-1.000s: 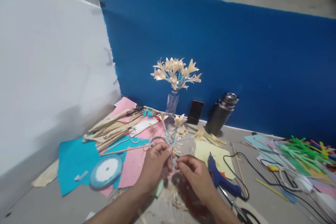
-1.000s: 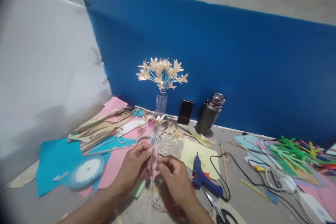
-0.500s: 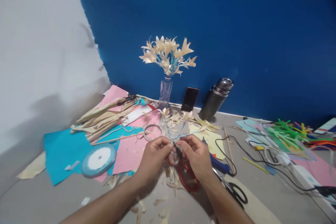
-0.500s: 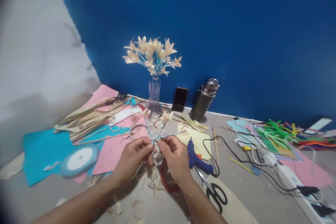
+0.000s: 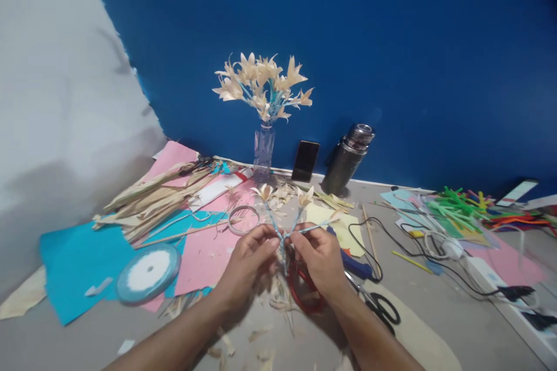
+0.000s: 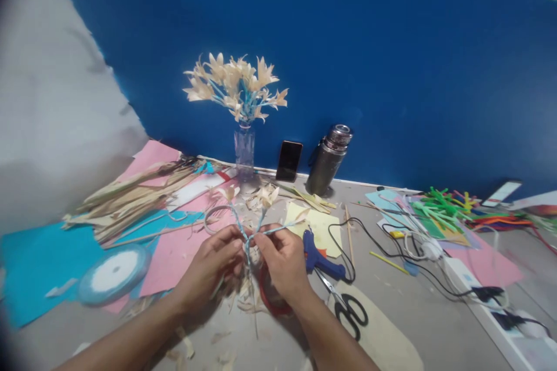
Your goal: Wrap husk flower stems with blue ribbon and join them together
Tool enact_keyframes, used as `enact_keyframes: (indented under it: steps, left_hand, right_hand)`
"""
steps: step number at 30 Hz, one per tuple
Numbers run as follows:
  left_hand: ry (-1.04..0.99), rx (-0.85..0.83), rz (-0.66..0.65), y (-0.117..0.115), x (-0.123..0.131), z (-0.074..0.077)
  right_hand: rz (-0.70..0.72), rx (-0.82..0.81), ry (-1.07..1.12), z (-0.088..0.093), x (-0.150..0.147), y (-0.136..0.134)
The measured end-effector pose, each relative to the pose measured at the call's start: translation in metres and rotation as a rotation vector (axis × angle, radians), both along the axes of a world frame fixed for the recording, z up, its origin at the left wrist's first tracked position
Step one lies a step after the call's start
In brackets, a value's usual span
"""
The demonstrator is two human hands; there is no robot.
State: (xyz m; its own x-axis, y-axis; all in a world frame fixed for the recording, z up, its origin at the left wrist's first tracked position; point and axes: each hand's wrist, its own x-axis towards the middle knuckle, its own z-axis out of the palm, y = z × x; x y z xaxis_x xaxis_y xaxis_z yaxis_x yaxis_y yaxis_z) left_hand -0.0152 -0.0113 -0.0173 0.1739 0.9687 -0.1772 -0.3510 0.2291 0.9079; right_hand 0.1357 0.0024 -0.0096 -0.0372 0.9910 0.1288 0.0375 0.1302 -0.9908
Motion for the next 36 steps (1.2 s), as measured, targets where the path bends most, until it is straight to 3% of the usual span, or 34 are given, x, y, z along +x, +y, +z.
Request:
enact_keyframes:
  steps: [13, 23, 30, 36]
  left_hand:
    - [0.059, 0.040, 0.167, 0.008, -0.005, 0.000]
    - [-0.066, 0.005, 0.151, 0.008, -0.011, 0.003]
    - [-0.112, -0.010, 0.139, 0.009, -0.011, 0.002]
    - [-0.107, 0.017, 0.133, 0.010, -0.012, 0.000]
  right_hand:
    - [0.096, 0.040, -0.103, -0.008, -0.001, 0.001]
    - [0.096, 0.007, -0.196, -0.012, -0.005, 0.004]
    - [0.139, -0.113, -0.026, -0.017, -0.005, 0.005]
    - [0.137, -0.102, 0.066, -0.016, 0.000, 0.003]
